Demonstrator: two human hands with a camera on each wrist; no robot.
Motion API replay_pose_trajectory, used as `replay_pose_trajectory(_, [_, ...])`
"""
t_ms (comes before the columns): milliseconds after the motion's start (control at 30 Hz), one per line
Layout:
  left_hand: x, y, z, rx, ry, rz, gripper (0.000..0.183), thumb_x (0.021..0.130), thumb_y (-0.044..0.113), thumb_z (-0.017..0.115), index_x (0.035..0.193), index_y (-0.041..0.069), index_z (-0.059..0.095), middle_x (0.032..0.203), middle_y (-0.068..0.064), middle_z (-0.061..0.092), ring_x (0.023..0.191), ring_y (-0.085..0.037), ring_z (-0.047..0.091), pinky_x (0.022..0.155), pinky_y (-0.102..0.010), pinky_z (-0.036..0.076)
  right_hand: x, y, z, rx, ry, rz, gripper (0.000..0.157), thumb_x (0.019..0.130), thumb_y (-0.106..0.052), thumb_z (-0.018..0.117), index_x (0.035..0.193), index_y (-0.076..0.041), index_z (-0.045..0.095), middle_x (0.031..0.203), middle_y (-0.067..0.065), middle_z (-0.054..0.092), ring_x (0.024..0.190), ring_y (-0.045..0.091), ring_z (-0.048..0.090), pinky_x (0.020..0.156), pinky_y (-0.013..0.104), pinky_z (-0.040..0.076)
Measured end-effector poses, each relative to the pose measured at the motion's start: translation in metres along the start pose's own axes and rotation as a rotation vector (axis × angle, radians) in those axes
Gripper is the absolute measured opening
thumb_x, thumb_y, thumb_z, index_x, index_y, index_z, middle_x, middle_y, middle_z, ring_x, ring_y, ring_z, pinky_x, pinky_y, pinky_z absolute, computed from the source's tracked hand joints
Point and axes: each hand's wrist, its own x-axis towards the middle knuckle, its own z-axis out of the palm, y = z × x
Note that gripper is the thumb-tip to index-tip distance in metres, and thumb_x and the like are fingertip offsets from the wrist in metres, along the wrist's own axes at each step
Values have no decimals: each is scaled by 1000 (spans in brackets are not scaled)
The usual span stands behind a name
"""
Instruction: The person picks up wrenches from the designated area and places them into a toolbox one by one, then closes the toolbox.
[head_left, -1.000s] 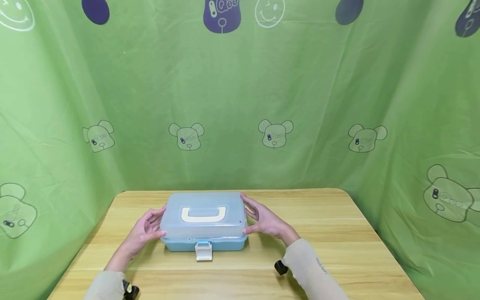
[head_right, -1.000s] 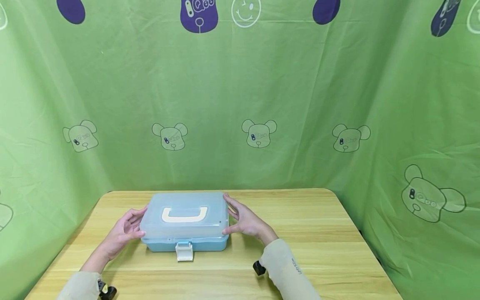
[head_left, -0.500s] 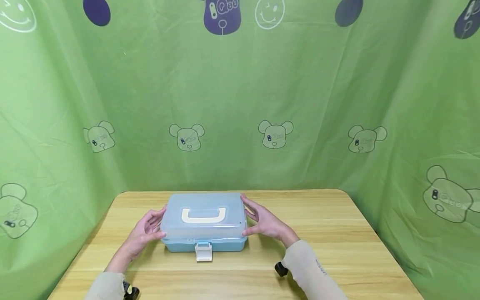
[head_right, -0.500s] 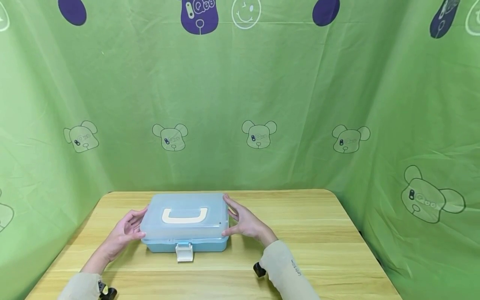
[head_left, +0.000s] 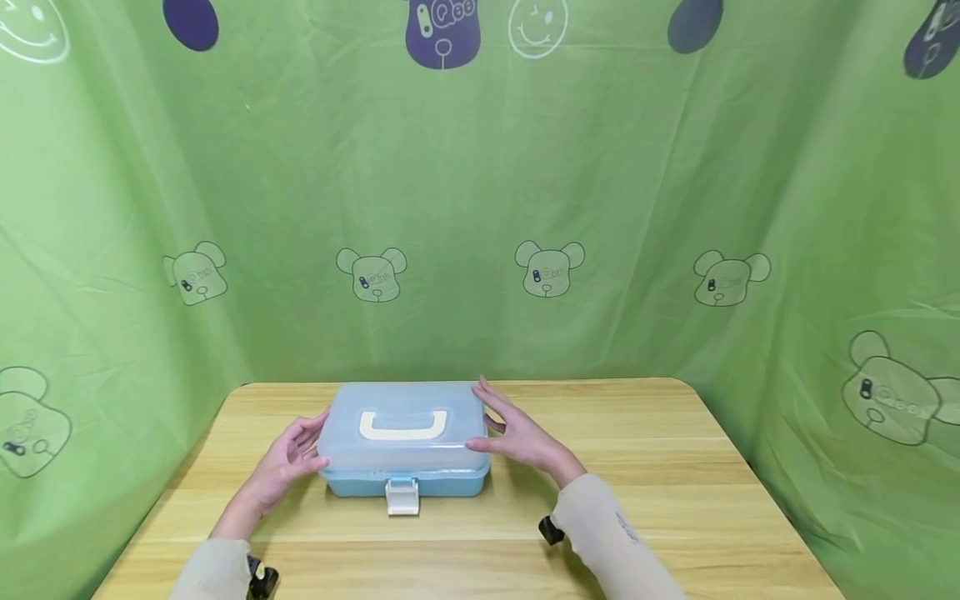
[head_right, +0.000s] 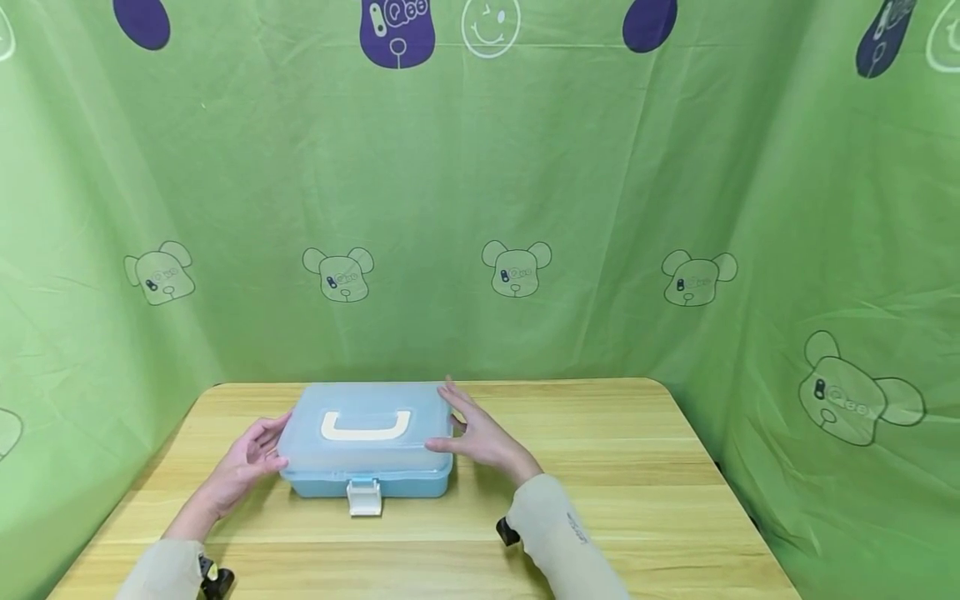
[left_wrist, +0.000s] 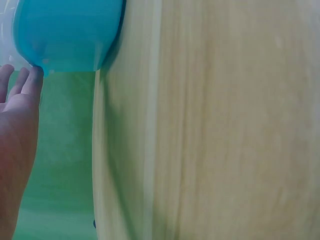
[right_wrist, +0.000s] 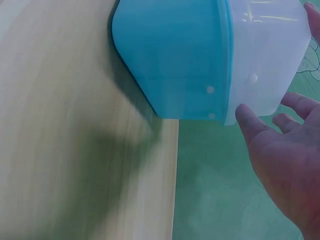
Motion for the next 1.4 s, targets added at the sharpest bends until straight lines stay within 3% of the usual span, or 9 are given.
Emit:
replay_pose_trajectory(267, [-1,1,1,77,30,-10,63,95,-4,66,149,-13,34,165,-32,19,135,13,44,108,-12,40,10,0,-1,-91,26,8,103,86,-37,84,167,-20,22,176,-3,2,156,37,30,123,49,34])
replay_pose_trajectory(367, [-4,8,6,189,73,-26,66,96,3,70,153,-5,37,166,-27,28,141,-3,47,110,-20,44,12,0,-1,-67,25,8,103,86,-33,85,166,-19,22,176,-4,2,155,37,31,122,48,35])
replay_pose_trajectory(533, [-17,26,21,527,264,12,75,90,16,81,156,12,44,157,-19,45,135,-36,54,105,-44,55,14,-1,0,-35,10,-5,103,87,-31,85,166,-18,21,176,-4,1,156,37,28,122,48,35])
replay_pose_trajectory(633, [-24,37,36,659,414,68,74,83,13,87,149,14,53,142,-14,56,117,-28,60,93,-32,59,15,-3,1,-34,10,-2,103,87,-31,85,166,-18,21,176,-4,1,156,37,29,123,48,35])
replay_pose_trajectory(700, [-27,43,47,671,452,105,69,80,7,88,143,12,59,127,-10,63,102,-19,62,85,-22,58,16,-4,0,-34,12,4,103,87,-31,85,166,-19,22,176,-6,2,156,37,30,123,47,35])
replay_pose_trajectory(833, [-33,47,67,648,328,103,61,80,2,86,136,13,63,98,-1,70,79,-5,64,72,-19,58,17,-5,-2,-31,11,5,102,87,-31,84,167,-19,21,176,-6,1,155,38,31,123,46,34])
replay_pose_trajectory(933, [-38,45,80,630,187,42,60,85,4,83,139,17,61,93,1,72,77,-1,66,71,-23,60,18,-4,-2,-24,9,-1,103,87,-31,84,167,-19,21,176,-6,1,155,39,31,123,47,34])
replay_pose_trajectory(1233, [-39,31,105,504,-87,-128,51,96,15,73,143,19,56,135,-22,64,103,-27,72,88,-27,61,17,2,-2,-4,8,22,103,87,-33,84,167,-21,21,176,-8,1,156,36,29,124,47,33])
replay_pose_trajectory(1400, [-35,21,113,403,-149,-189,50,98,18,71,145,18,54,146,-29,53,114,-39,69,94,-37,61,14,2,-2,19,3,24,102,87,-28,85,167,-20,21,176,-7,0,156,37,29,124,47,33])
